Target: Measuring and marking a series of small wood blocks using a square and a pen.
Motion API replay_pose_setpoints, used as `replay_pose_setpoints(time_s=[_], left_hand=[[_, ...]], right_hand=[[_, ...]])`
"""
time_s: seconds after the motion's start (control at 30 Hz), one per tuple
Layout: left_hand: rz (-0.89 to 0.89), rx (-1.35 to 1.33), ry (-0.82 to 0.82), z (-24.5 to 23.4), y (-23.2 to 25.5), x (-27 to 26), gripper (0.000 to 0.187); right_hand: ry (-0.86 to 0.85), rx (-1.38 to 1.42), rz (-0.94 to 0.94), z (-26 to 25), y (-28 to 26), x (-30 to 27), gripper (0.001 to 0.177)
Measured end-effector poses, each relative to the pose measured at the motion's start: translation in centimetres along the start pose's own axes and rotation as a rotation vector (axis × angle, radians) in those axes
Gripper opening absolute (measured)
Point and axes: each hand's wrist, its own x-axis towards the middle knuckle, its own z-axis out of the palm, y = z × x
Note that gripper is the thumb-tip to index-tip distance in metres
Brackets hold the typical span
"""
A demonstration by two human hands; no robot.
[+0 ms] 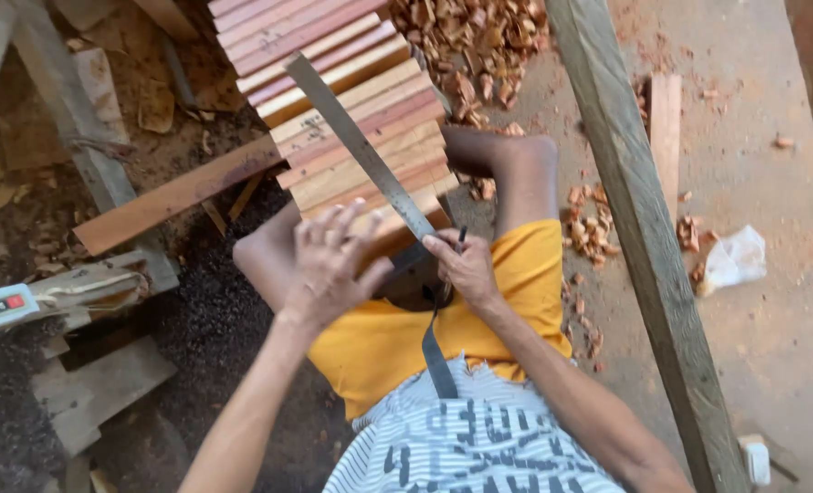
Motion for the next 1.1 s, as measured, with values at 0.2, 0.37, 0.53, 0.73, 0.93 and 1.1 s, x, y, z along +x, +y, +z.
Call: replay_pose_setpoints(time_s=[0.2,0.37,0.53,0.73,0.93,1.1], left_hand=[[-0.014,0.032,0.061,5.4,1.2,-4.1,0.065],[-0.231,0.077,0.146,6.9,2.0,-6.3,0.058],[-0.283,0.061,0.155,4.9,2.6,-5.0,0.043],[-0.210,-0.221,0.140,-1.0,-0.8,-1.6,0.035],[-0.276,-0.201,0.031,-0.7,-4.5,2.1,0.030],[-0.119,-0.239,0.025,0.3,-1.9,4.7,0.072]], right_hand=[[0.097,-0.012,-0.009,-1.7,-1.6,-0.2,0.016],[0.149,-0.053,-0.142,-4.7,-5.6,-1.9,0.018],[0.201,0.049,-0.202,-6.6,-5.6,-2.7,0.016],[0.196,0.058,-0.128,-5.5,-5.9,-3.7,0.017],[0.118,-0.030,-0.046,-1.7,-4.0,-1.3,0.016],[0.051,-0.048,0.092,2.4,-4.5,1.0,0.016]])
